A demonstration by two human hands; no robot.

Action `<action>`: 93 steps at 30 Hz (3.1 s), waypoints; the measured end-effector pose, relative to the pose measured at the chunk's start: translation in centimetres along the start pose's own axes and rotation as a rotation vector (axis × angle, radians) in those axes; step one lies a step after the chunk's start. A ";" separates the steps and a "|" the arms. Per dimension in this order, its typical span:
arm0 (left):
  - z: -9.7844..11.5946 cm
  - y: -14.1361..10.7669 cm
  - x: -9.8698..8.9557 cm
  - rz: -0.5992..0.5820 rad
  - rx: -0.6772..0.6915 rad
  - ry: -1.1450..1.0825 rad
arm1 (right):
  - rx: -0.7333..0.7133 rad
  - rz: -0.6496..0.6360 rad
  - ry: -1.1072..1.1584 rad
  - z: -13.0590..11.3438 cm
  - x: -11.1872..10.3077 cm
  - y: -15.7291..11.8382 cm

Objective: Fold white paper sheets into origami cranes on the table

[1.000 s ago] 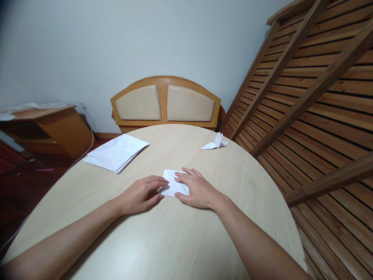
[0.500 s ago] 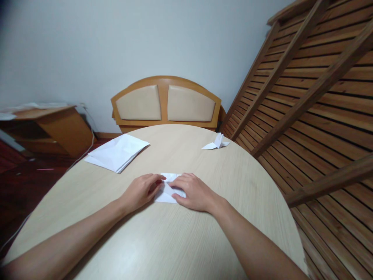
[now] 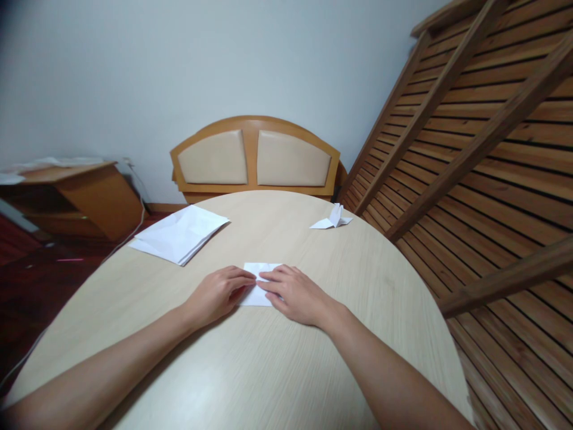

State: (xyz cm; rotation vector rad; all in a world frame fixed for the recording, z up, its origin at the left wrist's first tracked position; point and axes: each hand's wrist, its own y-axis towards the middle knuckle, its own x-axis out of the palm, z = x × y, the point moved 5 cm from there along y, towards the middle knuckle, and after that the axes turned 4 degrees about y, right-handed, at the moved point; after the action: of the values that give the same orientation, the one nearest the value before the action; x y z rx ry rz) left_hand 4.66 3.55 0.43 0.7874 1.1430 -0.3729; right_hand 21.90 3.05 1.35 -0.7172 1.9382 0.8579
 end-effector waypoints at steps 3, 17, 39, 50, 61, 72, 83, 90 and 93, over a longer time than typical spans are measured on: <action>0.0 0.1 -0.1 -0.013 -0.028 0.017 | -0.028 -0.036 -0.015 -0.3 -0.2 0.0; 1.2 0.0 -0.6 -0.111 0.084 0.094 | -0.055 -0.068 -0.004 -0.7 -0.8 -0.3; 1.8 0.0 -0.5 -0.108 0.064 0.048 | 0.100 0.163 0.242 0.6 -1.6 -0.3; 2.4 0.1 -0.6 -0.113 0.035 0.005 | 0.313 0.221 0.249 2.4 -0.7 -0.6; 1.8 0.0 -0.3 -0.072 -0.038 -0.019 | 0.251 0.172 0.320 2.2 -0.9 -0.5; 1.7 0.0 -0.1 -0.077 -0.049 -0.015 | 0.261 0.182 0.367 2.5 -0.9 -0.8; 1.6 -0.1 0.0 -0.083 -0.052 0.000 | 0.231 0.118 0.386 2.8 -1.0 -1.1; 1.6 -0.1 0.0 -0.089 -0.064 -0.003 | 0.255 0.123 0.407 2.7 -1.2 -1.0; 1.6 -0.1 -0.1 -0.086 -0.065 -0.011 | 0.260 0.122 0.412 2.7 -1.1 -1.0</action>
State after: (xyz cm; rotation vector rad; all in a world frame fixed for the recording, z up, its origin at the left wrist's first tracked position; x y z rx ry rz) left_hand 5.64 2.37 0.76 0.6800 1.1756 -0.4097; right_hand 24.49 4.75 1.02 -0.6601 2.4279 0.5396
